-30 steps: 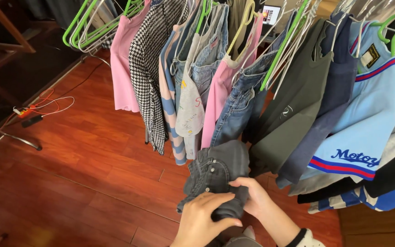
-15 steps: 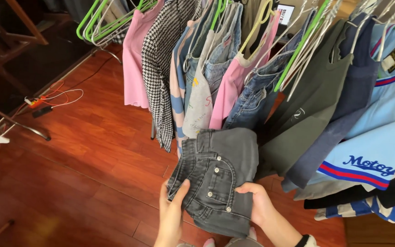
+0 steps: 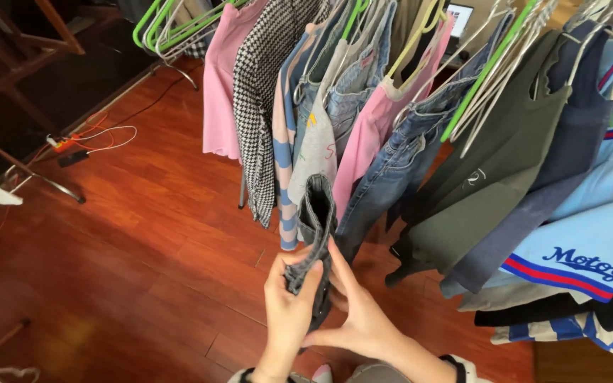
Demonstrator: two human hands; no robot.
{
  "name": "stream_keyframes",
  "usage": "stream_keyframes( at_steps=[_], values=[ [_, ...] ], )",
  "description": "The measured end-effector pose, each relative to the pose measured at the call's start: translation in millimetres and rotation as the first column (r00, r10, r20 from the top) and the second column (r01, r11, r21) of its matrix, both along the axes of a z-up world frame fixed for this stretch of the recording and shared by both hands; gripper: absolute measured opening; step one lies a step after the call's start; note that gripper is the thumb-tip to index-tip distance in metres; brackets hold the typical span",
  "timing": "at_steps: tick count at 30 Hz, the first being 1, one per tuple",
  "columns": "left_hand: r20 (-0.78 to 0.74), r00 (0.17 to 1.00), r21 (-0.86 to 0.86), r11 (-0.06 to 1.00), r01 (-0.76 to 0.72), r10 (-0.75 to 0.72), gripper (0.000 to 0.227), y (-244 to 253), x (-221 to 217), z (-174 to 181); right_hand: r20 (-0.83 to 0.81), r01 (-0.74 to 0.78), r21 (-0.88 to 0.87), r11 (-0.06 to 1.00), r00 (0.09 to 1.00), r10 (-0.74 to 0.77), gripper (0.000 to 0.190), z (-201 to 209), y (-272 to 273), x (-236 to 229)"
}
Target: Unpacking new clothing items from shipping boxes and plastic bags to hang them on a display rack.
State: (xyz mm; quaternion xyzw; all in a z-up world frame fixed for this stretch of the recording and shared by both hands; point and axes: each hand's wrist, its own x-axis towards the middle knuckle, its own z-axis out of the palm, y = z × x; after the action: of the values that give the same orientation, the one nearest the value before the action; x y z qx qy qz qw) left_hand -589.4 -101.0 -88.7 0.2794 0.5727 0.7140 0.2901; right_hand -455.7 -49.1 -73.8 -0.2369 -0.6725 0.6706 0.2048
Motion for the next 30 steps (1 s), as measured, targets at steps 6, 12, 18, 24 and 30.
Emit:
stream_keyframes(
  at_steps=[6, 12, 18, 24, 30],
  values=[
    [0.075, 0.853, 0.137, 0.852, 0.504, -0.517, 0.04, -7.6, -8.4, 4.5, -0.11, 0.225, 0.156, 0.962, 0.972, -0.21, 0.09, -48.9, 27.0, 4.6],
    [-0.487, 0.848, 0.058, 0.962, 0.268, -0.207, 0.059, -17.8, 12.0, -27.1, -0.09, 0.44, -0.405, 0.801, 0.853, -0.515, 0.059, -53.9, 31.1, 4.5],
    [-0.581, 0.796, -0.192, 0.979, 0.071, -0.172, 0.093, -25.9, 17.6, -57.6, -0.004, 0.473, -0.369, 0.8, 0.86, -0.51, 0.057, -47.5, 22.9, 2.9],
    [0.087, 0.986, -0.057, 0.987, 0.148, -0.142, 0.063, -27.9, -2.7, -80.1, -0.122, 0.263, -0.091, 0.961, 0.954, -0.273, 0.057, -49.3, 25.6, 11.4],
    [-0.208, 0.978, -0.204, 0.977, -0.059, 0.015, 0.021, -46.9, -37.9, -94.6, 0.014, 0.413, 0.041, 0.91, 0.91, -0.414, 0.023, -48.7, 52.8, 33.7]
  ],
)
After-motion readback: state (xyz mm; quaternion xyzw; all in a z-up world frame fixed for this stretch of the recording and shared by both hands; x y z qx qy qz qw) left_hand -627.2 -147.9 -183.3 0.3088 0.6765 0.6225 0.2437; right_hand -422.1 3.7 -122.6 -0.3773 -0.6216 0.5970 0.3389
